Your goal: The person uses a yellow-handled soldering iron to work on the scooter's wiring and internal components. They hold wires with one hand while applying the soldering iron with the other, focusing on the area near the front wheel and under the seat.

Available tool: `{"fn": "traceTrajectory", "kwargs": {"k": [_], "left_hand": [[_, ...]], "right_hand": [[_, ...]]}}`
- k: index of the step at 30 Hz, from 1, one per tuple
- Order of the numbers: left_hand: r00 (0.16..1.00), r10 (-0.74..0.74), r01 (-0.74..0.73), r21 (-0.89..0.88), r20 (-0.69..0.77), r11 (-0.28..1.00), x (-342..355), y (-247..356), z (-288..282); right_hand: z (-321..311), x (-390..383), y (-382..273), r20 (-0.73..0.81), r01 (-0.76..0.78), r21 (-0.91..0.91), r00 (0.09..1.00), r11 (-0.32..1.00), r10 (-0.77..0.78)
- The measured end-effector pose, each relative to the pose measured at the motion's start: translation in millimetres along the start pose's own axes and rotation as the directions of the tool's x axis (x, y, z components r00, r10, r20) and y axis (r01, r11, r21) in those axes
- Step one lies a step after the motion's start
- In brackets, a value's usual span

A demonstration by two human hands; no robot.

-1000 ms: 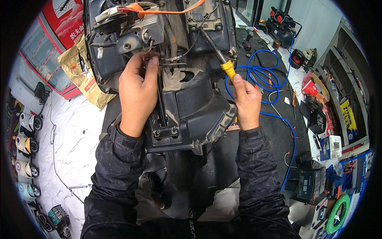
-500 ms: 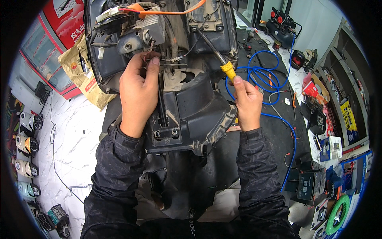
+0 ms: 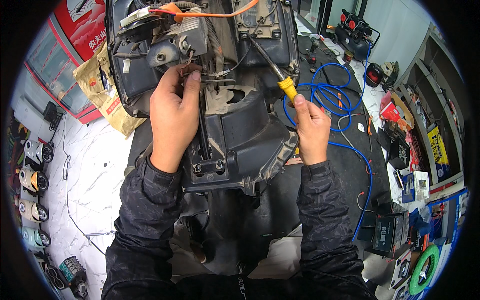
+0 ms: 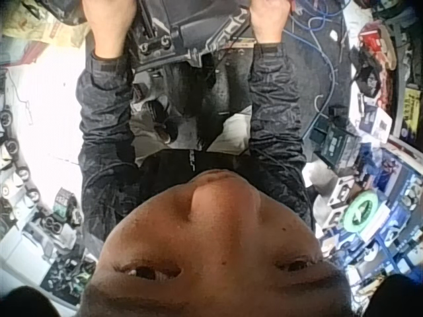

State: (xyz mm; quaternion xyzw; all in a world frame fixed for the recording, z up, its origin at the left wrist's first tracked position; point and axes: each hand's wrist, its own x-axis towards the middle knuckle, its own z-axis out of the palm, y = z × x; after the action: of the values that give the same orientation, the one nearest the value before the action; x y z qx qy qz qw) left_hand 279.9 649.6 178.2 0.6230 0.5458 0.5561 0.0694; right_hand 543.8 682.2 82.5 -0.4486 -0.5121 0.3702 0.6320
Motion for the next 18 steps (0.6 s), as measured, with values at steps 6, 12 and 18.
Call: {"fn": "traceTrajectory", "kwargs": {"k": [6, 12, 18], "left_hand": [[1.000, -0.007, 0.007, -0.004, -0.002, 1.000, -0.5, -0.3, 0.0], [1.000, 0.016, -0.017, -0.020, -0.022, 1.000, 0.6, -2.8, 1.8], [1.000, 0.020, -0.020, -0.004, -0.004, 1.000, 0.7, -2.2, 0.6]], "right_hand": [[0.3, -0.6, -0.6, 0.001, -0.003, 0.017, 1.000, 1.000, 0.003], [1.8, -1.8, -2.7, -0.015, -0.033, 0.053, 0.999, 0.998, 0.034], [5.3, -2.3, -2.4, -0.044, -0.025, 0.045, 0.999, 0.999, 0.027]]}}
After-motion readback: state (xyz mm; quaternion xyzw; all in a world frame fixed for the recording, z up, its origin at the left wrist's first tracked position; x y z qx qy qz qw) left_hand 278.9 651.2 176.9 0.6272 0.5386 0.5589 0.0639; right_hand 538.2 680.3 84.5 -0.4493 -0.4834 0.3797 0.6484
